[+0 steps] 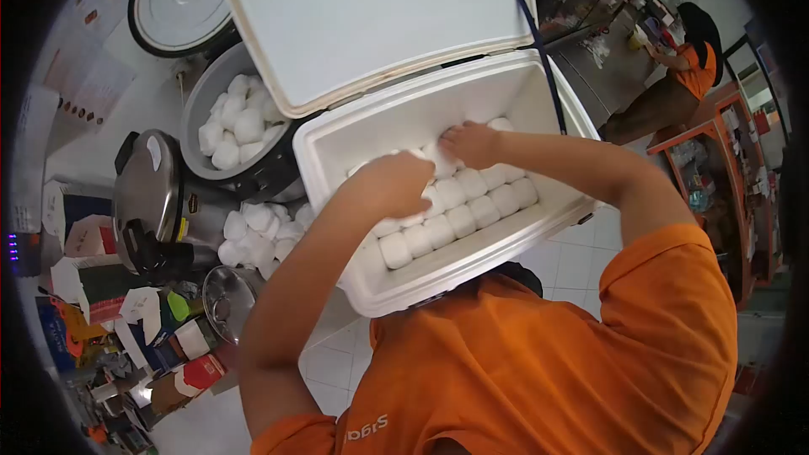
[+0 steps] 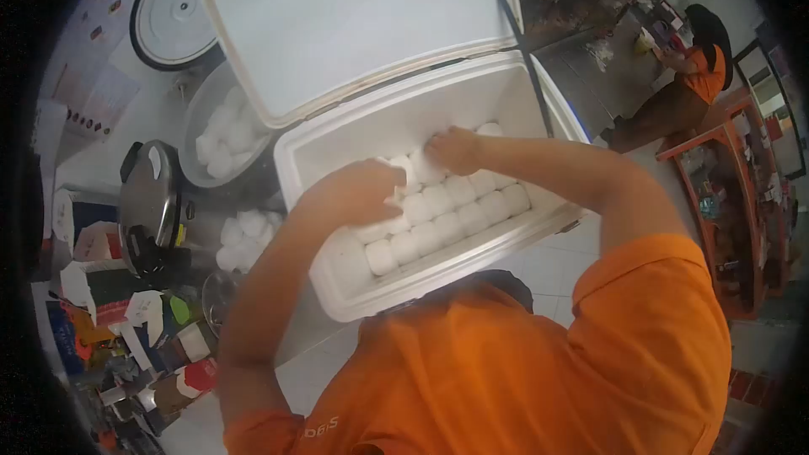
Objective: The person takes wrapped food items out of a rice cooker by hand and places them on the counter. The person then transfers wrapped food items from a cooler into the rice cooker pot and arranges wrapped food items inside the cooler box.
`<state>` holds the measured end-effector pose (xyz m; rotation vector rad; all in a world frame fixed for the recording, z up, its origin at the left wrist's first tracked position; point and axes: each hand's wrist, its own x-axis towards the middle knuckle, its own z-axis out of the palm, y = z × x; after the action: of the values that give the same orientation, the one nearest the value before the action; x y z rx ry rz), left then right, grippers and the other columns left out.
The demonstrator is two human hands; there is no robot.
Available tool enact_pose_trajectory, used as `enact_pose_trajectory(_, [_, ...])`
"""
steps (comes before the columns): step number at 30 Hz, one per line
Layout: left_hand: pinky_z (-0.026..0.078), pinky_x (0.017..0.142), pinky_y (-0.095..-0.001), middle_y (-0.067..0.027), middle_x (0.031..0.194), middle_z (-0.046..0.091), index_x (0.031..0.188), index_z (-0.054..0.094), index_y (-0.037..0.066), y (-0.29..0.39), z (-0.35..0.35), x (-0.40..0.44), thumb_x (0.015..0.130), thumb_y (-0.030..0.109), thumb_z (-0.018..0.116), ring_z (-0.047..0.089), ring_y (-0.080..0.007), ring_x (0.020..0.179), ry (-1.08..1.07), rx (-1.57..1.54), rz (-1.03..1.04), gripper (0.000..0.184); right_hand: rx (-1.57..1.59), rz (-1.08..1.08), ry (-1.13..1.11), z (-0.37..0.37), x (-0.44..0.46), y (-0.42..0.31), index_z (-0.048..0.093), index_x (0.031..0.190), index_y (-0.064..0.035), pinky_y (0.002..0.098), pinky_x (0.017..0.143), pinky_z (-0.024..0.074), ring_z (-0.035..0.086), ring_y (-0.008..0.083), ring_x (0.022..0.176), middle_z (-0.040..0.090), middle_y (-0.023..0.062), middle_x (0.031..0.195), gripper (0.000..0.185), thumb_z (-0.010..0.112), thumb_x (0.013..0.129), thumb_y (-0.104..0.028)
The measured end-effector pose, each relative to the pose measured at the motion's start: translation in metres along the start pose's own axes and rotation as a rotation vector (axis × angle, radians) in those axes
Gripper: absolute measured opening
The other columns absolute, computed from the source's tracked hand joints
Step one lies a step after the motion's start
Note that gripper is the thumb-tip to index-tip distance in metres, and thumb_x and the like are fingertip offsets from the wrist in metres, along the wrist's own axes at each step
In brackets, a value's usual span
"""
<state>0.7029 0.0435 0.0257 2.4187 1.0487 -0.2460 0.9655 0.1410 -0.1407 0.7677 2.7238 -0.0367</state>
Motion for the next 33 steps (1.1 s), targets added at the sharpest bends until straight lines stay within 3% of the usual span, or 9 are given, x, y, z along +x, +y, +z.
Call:
enact_pose_trajectory(2, [0.06, 0.082, -0.0441, -0.0211, 0.104, 0.073, 0.107, 0.069, 0.001, -0.006, 0.029, 0.07, 0.082, 0.013, 0.074, 0.073, -0.0374, 0.094, -0.037, 0.18, -0.2, 0.028, -0.085, -0.008, 0.152, 0.013, 0.0, -0.015, 0.058, 0.131, 0.0003, 0.046, 0.097, 0.0466, 0.054, 0.0292, 0.124, 0.057, 0.0141, 0.136, 0.055, 0.071, 0.081, -0.021])
enact_pose_trajectory(5, [0.06, 0.082, -0.045, -0.0216, 0.1, 0.072, 0.101, 0.067, 0.0, -0.043, 0.096, 0.138, 0.08, 0.007, 0.072, 0.073, -0.0371, 0.093, 0.275, 0.235, -0.15, 0.023, -0.174, 0.123, -0.069, -0.022, -0.011, -0.034, 0.059, 0.132, 0.0004, 0.0453, 0.096, 0.0396, 0.05, 0.0281, 0.125, 0.057, 0.0146, 0.134, 0.06, 0.072, 0.079, -0.026])
enact_pose_trajectory(6, [0.06, 0.082, -0.0451, -0.0212, 0.1, 0.072, 0.102, 0.066, 0.0, -0.041, 0.098, 0.147, 0.08, 0.007, 0.073, 0.073, -0.0368, 0.094, 0.289, 0.202, -0.172, 0.024, -0.276, 0.156, -0.105, -0.009, -0.008, -0.032, 0.059, 0.134, -0.0012, 0.0431, 0.092, 0.0362, 0.053, 0.0267, 0.117, 0.059, 0.0139, 0.13, 0.065, 0.073, 0.078, -0.032])
enact_pose_trajectory(11, [0.059, 0.083, -0.0467, -0.0197, 0.108, 0.068, 0.108, 0.06, 0.001, -0.036, 0.124, 0.171, 0.082, 0.008, 0.073, 0.07, -0.0363, 0.101, 0.311, 0.106, -0.194, 0.03, -0.131, 0.101, -0.062, 0.02, -0.009, -0.034, 0.061, 0.133, -0.0038, 0.0457, 0.097, 0.038, 0.054, 0.0288, 0.124, 0.066, 0.0116, 0.122, 0.066, 0.082, 0.075, -0.026])
enact_pose_trajectory(15, [0.057, 0.085, -0.047, -0.0185, 0.114, 0.064, 0.117, 0.059, 0.003, -0.021, 0.117, 0.171, 0.076, 0.019, 0.083, 0.068, -0.0354, 0.104, 0.229, 0.129, -0.266, 0.05, 0.194, 0.144, -0.314, 0.011, -0.012, -0.04, 0.072, 0.119, -0.0082, 0.0457, 0.103, 0.0378, 0.052, 0.0289, 0.126, 0.065, 0.0099, 0.127, 0.056, 0.089, 0.07, -0.029])
enact_pose_trajectory(20, [0.055, 0.089, -0.0477, -0.0169, 0.115, 0.063, 0.118, 0.067, 0.009, -0.008, 0.113, 0.159, 0.062, 0.035, 0.093, 0.065, -0.0338, 0.109, 0.151, 0.22, -0.335, 0.067, -0.064, -0.007, -0.426, -0.056, -0.038, -0.031, 0.074, 0.122, -0.0142, 0.0466, 0.103, 0.0384, 0.046, 0.0308, 0.134, 0.062, 0.0104, 0.133, 0.065, 0.094, 0.064, -0.036])
enact_pose_trajectory(23, [0.053, 0.094, -0.0476, -0.0163, 0.116, 0.065, 0.115, 0.073, 0.011, -0.01, 0.122, 0.163, 0.06, 0.042, 0.093, 0.063, -0.0327, 0.115, 0.101, 0.304, -0.122, 0.067, -0.07, -0.023, -0.447, -0.031, -0.029, -0.004, 0.079, 0.114, -0.0152, 0.0494, 0.104, 0.041, 0.044, 0.0351, 0.136, 0.053, 0.0135, 0.143, 0.066, 0.097, 0.055, -0.038])
enact_pose_trajectory(29, [0.053, 0.098, -0.0417, -0.0174, 0.122, 0.068, 0.129, 0.071, 0.011, -0.041, 0.08, 0.161, 0.049, 0.054, 0.093, 0.063, -0.0337, 0.117, -0.367, 0.107, -0.035, 0.094, 0.141, 0.036, -0.667, -0.035, -0.007, 0.012, 0.079, 0.116, -0.0127, 0.0474, 0.104, 0.0482, 0.054, 0.0368, 0.13, 0.041, 0.0195, 0.152, 0.072, 0.097, 0.052, -0.042])
enact_pose_trajectory(33, [0.053, 0.098, -0.0387, -0.0111, 0.127, 0.068, 0.129, 0.071, 0.01, -0.054, 0.083, 0.178, 0.047, 0.057, 0.093, 0.063, -0.0331, 0.116, -0.668, 0.279, -0.046, 0.096, 0.114, 0.028, -0.643, -0.033, -0.017, -0.004, 0.08, 0.113, -0.0141, 0.0463, 0.102, 0.0475, 0.058, 0.0324, 0.125, 0.053, 0.0164, 0.143, 0.069, 0.096, 0.053, -0.042])
